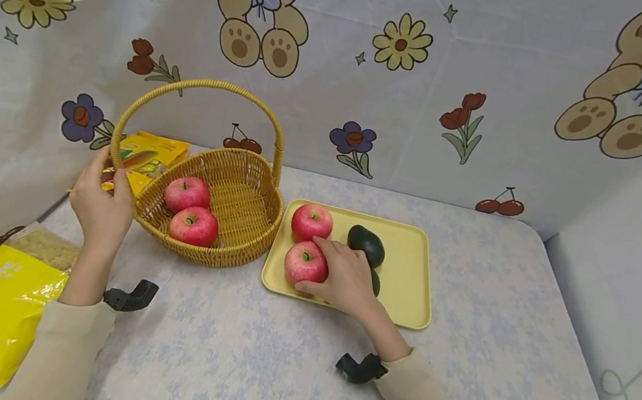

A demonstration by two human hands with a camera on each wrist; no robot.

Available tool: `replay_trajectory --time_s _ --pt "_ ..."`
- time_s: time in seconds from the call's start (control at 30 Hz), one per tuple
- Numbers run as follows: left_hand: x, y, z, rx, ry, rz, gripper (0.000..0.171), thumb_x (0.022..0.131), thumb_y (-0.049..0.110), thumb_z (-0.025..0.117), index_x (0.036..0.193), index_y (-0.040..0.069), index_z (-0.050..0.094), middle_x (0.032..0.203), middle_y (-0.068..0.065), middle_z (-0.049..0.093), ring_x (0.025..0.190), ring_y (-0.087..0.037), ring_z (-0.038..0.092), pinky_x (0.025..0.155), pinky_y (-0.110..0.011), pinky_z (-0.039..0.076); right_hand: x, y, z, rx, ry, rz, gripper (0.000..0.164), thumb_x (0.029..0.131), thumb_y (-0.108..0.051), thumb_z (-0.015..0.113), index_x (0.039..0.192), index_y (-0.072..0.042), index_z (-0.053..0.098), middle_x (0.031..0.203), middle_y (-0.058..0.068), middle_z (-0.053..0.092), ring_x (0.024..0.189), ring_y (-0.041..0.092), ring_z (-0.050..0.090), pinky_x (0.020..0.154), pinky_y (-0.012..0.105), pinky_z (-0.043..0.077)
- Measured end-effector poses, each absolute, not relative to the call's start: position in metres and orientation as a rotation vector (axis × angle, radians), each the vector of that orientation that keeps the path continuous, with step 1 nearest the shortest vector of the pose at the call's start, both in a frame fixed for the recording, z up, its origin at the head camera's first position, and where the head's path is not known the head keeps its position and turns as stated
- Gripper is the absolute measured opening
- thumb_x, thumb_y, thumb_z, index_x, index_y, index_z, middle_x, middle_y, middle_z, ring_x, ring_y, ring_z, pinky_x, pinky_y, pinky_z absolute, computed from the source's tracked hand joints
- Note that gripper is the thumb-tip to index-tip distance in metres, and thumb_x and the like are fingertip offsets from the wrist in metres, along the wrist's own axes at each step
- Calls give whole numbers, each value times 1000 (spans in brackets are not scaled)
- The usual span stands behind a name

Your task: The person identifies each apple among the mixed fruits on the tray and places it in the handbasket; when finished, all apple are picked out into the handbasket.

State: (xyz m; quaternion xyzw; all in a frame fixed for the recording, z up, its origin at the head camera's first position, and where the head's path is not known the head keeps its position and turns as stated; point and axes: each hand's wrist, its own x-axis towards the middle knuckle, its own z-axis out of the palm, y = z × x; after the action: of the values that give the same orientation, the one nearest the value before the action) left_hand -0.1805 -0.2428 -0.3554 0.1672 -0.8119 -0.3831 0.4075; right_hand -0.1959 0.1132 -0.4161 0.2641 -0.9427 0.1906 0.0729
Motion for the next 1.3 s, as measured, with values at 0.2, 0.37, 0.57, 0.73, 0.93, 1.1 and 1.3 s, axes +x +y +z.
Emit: replay_trajectory --time_s 0.2,0.37,0.57,0.73,0.93,1.1,1.3 --pt "-181 -243 -355 427 -2047 -978 37 90 14 48 126 18 51 109 -12 57 93 -22 54 73 -39 50 -196 112 -416 784 -2815 588 80 61 -56 71 126 -15 49 116 2 59 104 19 53 77 35 35" --pt "-180 -243 -356 431 -2046 -984 37 90 14 48 127 19 50 109 -11 57 94 -22 54 74 -39 50 -196 112 -416 785 -2797 600 79 61 -55 71 125 -14 50 115 2 59 103 19 54 77 35 35" --pt "-180 -243 -355 424 -2043 -978 37 89 13 49 126 18 51 108 -12 58 93 -23 55 73 -39 50 -196 113 -414 786 -2794 679 78 61 -54 72 124 -15 51 113 0 59 100 17 54 80 37 39" --pt "-180 -243 -354 420 -2044 -974 37 90 14 48 126 18 51 107 -12 58 93 -23 55 72 -39 50 -194 115 -406 785 -2783 814 78 60 -52 74 123 -14 50 115 0 57 103 16 52 84 37 45" --pt "-180 -242 -354 426 -2053 -976 37 90 14 48 127 18 50 109 -12 57 94 -23 55 73 -39 50 -192 119 -393 781 -2735 930 78 60 -49 76 124 -14 49 114 -2 54 103 13 49 83 34 46" --pt "-181 -243 -355 425 -2048 -962 36 90 15 47 126 17 51 108 -13 58 93 -24 54 73 -39 50 -192 122 -385 792 -2678 987 78 61 -46 76 127 -15 47 114 -3 52 103 13 48 83 36 46" --pt "-182 -244 -357 422 -2042 -955 36 90 16 47 126 17 51 108 -13 58 92 -24 55 73 -39 50 -190 119 -376 781 -2630 1107 77 62 -40 77 127 -15 45 115 -2 51 100 11 49 74 29 50"
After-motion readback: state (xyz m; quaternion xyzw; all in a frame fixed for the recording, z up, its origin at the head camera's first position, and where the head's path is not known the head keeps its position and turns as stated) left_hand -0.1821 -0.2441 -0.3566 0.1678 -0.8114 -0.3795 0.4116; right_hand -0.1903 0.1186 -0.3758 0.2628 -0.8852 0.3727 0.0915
